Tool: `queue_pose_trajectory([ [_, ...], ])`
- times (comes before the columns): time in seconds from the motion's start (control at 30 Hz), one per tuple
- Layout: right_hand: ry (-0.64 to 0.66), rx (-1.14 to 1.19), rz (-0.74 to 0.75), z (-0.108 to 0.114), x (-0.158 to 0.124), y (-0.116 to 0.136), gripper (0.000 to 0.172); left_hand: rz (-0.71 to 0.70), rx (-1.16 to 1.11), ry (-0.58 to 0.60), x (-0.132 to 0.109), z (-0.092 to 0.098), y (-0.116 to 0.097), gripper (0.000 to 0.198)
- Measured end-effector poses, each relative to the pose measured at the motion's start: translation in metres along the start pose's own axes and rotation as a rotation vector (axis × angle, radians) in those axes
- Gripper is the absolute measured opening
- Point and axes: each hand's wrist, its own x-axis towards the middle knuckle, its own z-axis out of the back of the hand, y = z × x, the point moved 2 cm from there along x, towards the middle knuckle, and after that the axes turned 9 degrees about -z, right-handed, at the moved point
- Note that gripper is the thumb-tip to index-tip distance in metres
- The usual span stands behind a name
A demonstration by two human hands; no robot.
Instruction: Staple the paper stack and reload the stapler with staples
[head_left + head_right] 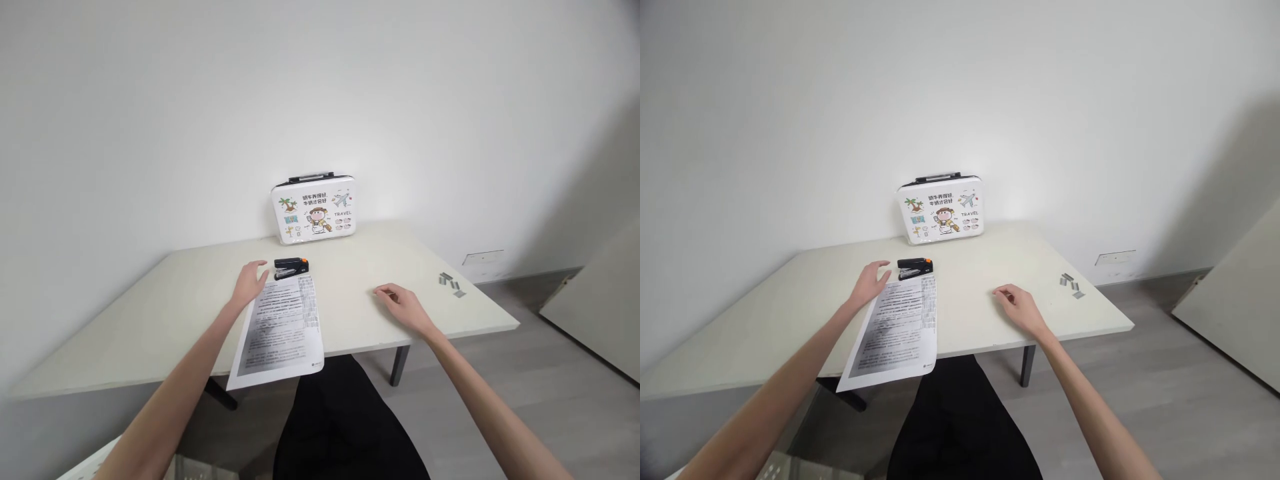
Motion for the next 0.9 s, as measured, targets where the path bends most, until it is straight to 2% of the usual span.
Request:
queue_pose_trajectory([
  [0.1,0.0,0.001,0.005,0.0,0.002,0.0,0.038,-0.06,0.006,0.069,0.043,-0.014,-0.016,0.053],
  [0.2,-0.001,-0.004,0.016,-0.001,0.004,-0.002,0.039,-0.088,0.001,0.171,0.069,-0.021,-0.024,0.045],
  [0.33,0.0,0.001,0.019,-0.001,0.006,-0.003,0.04,-0.107,-0.01,0.244,0.075,-0.017,-0.03,0.036],
  [0.47,0.009,0.013,0.022,-0.001,0.004,-0.002,0.039,-0.142,-0.021,0.182,0.072,0.0,-0.05,0.038],
  [0.57,0.012,0.021,0.022,0.0,0.003,-0.001,0.04,-0.192,-0.039,0.136,0.069,0.017,-0.079,0.041],
  [0.7,0.002,0.03,0.019,-0.001,0.004,0.0,0.041,-0.3,-0.085,0.135,0.054,0.028,-0.137,0.038],
  [0.8,-0.004,0.032,0.014,-0.001,0.004,0.002,0.044,-0.356,-0.123,0.218,0.033,0.018,-0.184,0.035],
  [0.9,-0.006,0.046,0.001,0.0,0.003,0.005,0.05,-0.358,-0.176,0.271,0.013,-0.004,-0.22,0.032],
])
